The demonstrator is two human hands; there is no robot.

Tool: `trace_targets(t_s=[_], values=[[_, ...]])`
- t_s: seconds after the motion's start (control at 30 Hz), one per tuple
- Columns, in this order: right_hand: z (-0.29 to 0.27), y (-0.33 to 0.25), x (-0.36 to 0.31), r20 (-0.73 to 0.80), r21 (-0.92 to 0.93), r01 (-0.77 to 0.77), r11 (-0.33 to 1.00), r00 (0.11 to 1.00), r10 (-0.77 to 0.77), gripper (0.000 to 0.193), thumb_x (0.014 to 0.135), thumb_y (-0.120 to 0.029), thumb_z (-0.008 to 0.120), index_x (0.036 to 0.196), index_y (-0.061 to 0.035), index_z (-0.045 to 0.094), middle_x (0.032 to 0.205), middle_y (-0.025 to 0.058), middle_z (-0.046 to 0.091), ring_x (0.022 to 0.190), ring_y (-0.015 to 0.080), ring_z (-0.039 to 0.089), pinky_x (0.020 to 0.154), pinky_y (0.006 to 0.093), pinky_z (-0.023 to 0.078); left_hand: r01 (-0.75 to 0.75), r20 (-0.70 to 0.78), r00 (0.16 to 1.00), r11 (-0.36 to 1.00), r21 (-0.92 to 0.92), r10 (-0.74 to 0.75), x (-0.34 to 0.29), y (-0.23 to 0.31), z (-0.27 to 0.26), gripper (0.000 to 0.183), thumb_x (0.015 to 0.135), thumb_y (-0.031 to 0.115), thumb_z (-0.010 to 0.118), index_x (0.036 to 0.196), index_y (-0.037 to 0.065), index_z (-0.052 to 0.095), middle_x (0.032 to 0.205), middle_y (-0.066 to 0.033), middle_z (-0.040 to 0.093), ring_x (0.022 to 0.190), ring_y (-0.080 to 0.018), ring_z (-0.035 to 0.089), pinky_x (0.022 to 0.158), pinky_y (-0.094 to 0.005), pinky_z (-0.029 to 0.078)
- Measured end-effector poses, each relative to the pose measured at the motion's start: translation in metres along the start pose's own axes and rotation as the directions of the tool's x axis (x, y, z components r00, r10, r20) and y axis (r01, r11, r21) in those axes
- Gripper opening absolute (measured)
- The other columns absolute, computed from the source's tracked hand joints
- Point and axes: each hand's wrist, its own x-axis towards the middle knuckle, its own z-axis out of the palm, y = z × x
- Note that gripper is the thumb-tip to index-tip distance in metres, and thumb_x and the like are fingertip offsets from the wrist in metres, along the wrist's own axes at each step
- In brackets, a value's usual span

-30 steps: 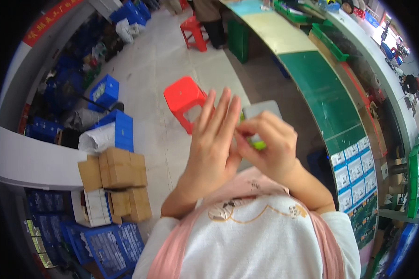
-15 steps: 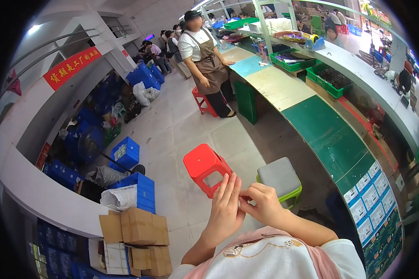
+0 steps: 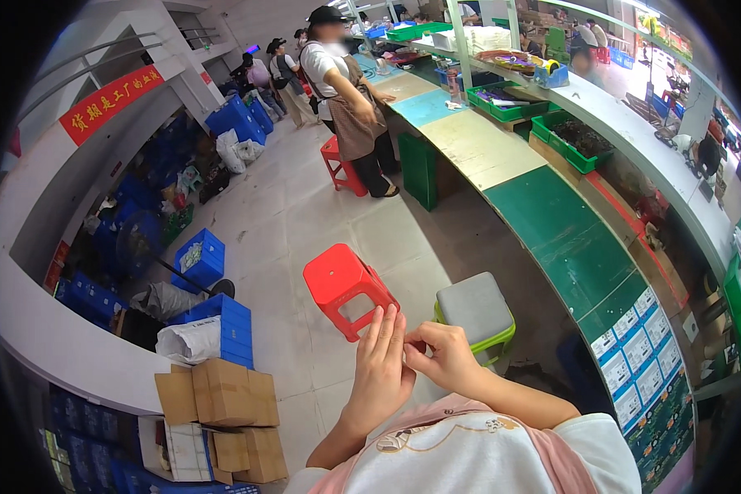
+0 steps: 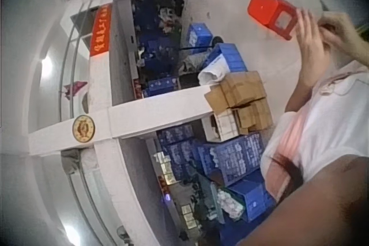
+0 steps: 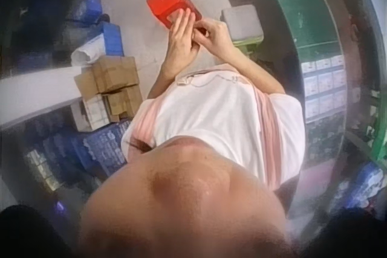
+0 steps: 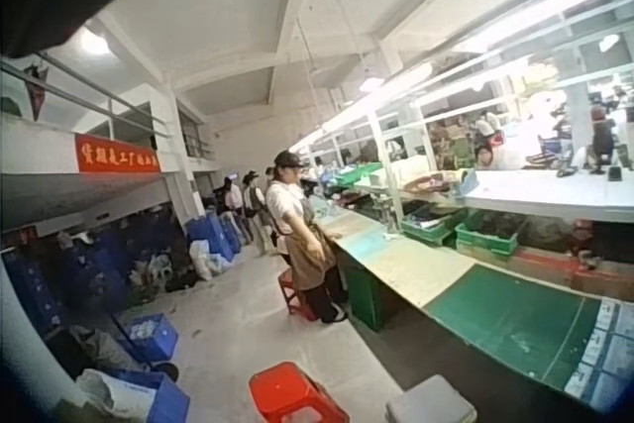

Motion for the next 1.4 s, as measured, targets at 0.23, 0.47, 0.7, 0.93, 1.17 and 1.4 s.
trace_targets(t_s=[0.23,0.47,0.7,0.93,1.17,1.4], values=[[0.002,0.011,-0.001,0.119,0.267,-0.38,0.885,0.925,0.361,0.011,0.077,-0.007,0.063,0.078,0.0038,0.061,0.064,0.007,0.058,0.057,0.0061,0.05,0.05,0.0223,0.041,0.035,0.043,0.999,0.998,-0.046,-0.033,0.001,-0.005,0.003,0.065,0.066,-0.002,0.054,0.128,-0.011,0.037,0.137,-0.0263,0.033,0.132,-0.0374,0.026,0.102,-0.0464,0.027],[-0.001,0.015,0.004,0.073,0.058,-0.193,0.979,0.979,0.189,0.013,0.078,-0.008,0.063,0.081,0.0045,0.062,0.067,0.0105,0.061,0.056,0.0122,0.056,0.053,0.0242,0.046,0.05,0.041,0.998,0.993,-0.103,-0.046,0.005,-0.018,0.014,0.068,0.067,-0.004,0.056,0.131,-0.008,0.034,0.136,-0.0232,0.036,0.131,-0.0385,0.027,0.103,-0.0458,0.028],[-0.008,0.04,0.008,0.107,-0.011,-0.286,0.958,0.952,0.285,0.015,0.077,-0.009,0.064,0.082,0.0044,0.062,0.071,0.0143,0.063,0.057,0.0204,0.061,0.053,0.0284,0.048,0.081,0.116,0.99,0.996,-0.022,-0.078,0.017,-0.025,0.034,0.062,0.069,0.0,0.059,0.127,-0.011,0.039,0.134,-0.0248,0.038,0.129,-0.0389,0.03,0.1,-0.0468,0.03],[-0.027,0.084,0.014,0.059,0.024,-0.395,0.918,0.918,0.393,0.014,0.076,-0.008,0.063,0.083,0.0041,0.062,0.07,0.0127,0.063,0.057,0.0164,0.059,0.055,0.0266,0.047,0.139,0.173,0.975,0.99,0.027,-0.141,0.046,-0.027,0.078,0.06,0.071,0.006,0.057,0.127,-0.008,0.041,0.134,-0.0233,0.039,0.129,-0.0363,0.031,0.098,-0.0498,0.03],[-0.081,0.121,0.053,-0.08,0.088,-0.372,0.924,0.922,0.379,0.009,0.073,-0.006,0.063,0.077,0.0024,0.06,0.064,0.0113,0.058,0.053,0.0171,0.054,0.049,0.0277,0.043,0.174,0.09,0.982,0.979,-0.109,-0.164,0.125,-0.012,0.115,0.062,0.07,-0.003,0.058,0.129,-0.007,0.039,0.13,-0.0264,0.041,0.123,-0.04,0.038,0.099,-0.0443,0.033],[-0.14,0.15,0.094,0.005,0.328,-0.356,0.875,0.927,0.375,0.008,0.078,-0.003,0.063,0.084,0.0027,0.06,0.072,0.0079,0.059,0.059,0.0153,0.054,0.054,0.0261,0.043,0.316,0.129,0.945,0.749,-0.583,-0.299,0.19,-0.002,0.146,0.07,0.071,-0.011,0.05,0.138,0.0,0.029,0.136,-0.0237,0.038,0.123,-0.0322,0.043,0.099,-0.0364,0.036]])
